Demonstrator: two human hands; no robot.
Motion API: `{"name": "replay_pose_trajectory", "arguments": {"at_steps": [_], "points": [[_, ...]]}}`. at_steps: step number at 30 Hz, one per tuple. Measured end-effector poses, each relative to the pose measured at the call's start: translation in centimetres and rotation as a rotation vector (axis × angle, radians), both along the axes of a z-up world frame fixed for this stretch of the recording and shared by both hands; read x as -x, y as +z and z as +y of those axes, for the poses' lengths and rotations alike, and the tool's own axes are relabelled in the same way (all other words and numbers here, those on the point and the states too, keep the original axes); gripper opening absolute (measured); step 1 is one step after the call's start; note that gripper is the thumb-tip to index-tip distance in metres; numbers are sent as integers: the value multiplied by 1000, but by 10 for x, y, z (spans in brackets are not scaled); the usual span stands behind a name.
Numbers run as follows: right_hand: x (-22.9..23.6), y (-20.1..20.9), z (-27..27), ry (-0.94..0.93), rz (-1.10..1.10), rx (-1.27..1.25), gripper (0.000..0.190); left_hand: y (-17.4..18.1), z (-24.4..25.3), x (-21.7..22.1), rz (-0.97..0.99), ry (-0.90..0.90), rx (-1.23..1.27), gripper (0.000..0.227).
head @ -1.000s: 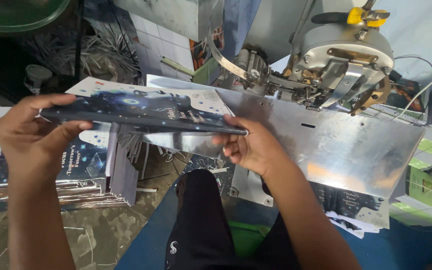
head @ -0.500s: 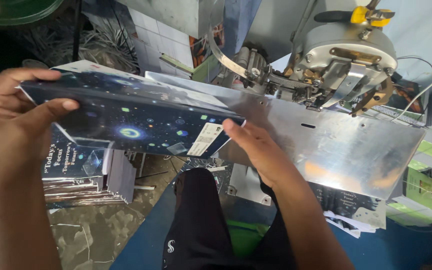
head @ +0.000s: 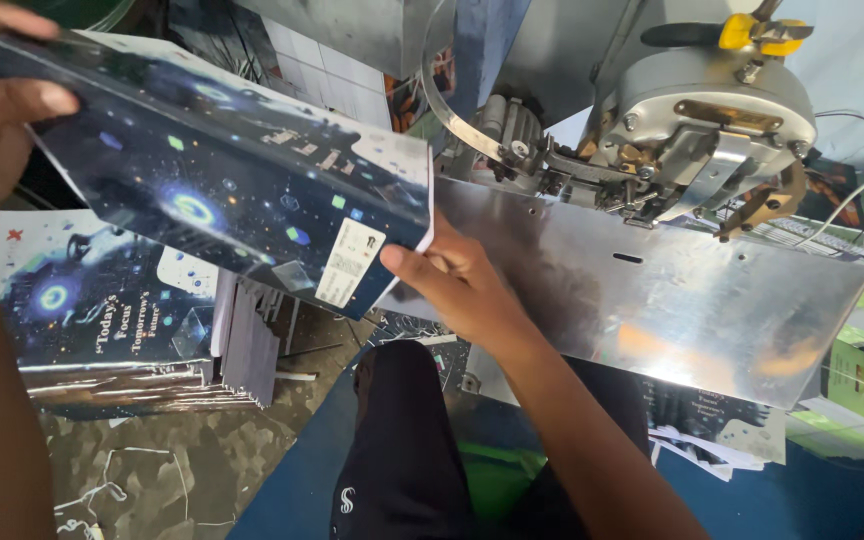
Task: The person repeatedly picks up a book from a stack, places it under a binding machine, and operates the machine to bind the book. The person then removes the bound book and places it on a separate stack.
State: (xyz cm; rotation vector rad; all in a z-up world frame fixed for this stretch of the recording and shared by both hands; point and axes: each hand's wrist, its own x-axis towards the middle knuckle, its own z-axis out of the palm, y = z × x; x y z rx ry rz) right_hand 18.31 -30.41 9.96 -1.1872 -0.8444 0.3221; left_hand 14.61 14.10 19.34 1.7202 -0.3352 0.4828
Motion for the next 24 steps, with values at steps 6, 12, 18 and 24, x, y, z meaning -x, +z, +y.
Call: {"name": "replay_pose_trajectory", "arguments": {"at_steps": [6, 12, 18, 24], "points": [[-40, -26, 8, -40, -37, -62, 30, -2, -17, -33, 38, -39, 37, 29], [-73, -60, -5, -169, 168, -24, 34, -27, -59, -80, 226, 0, 120, 32], [-85, -74, -25, -458, 252, 202, 38, -61, -83, -109, 330, -104, 250, 35], [-82, -66, -26, -405, 274, 88, 33, -87, -94, -117, 410, 64, 97, 42]]}}
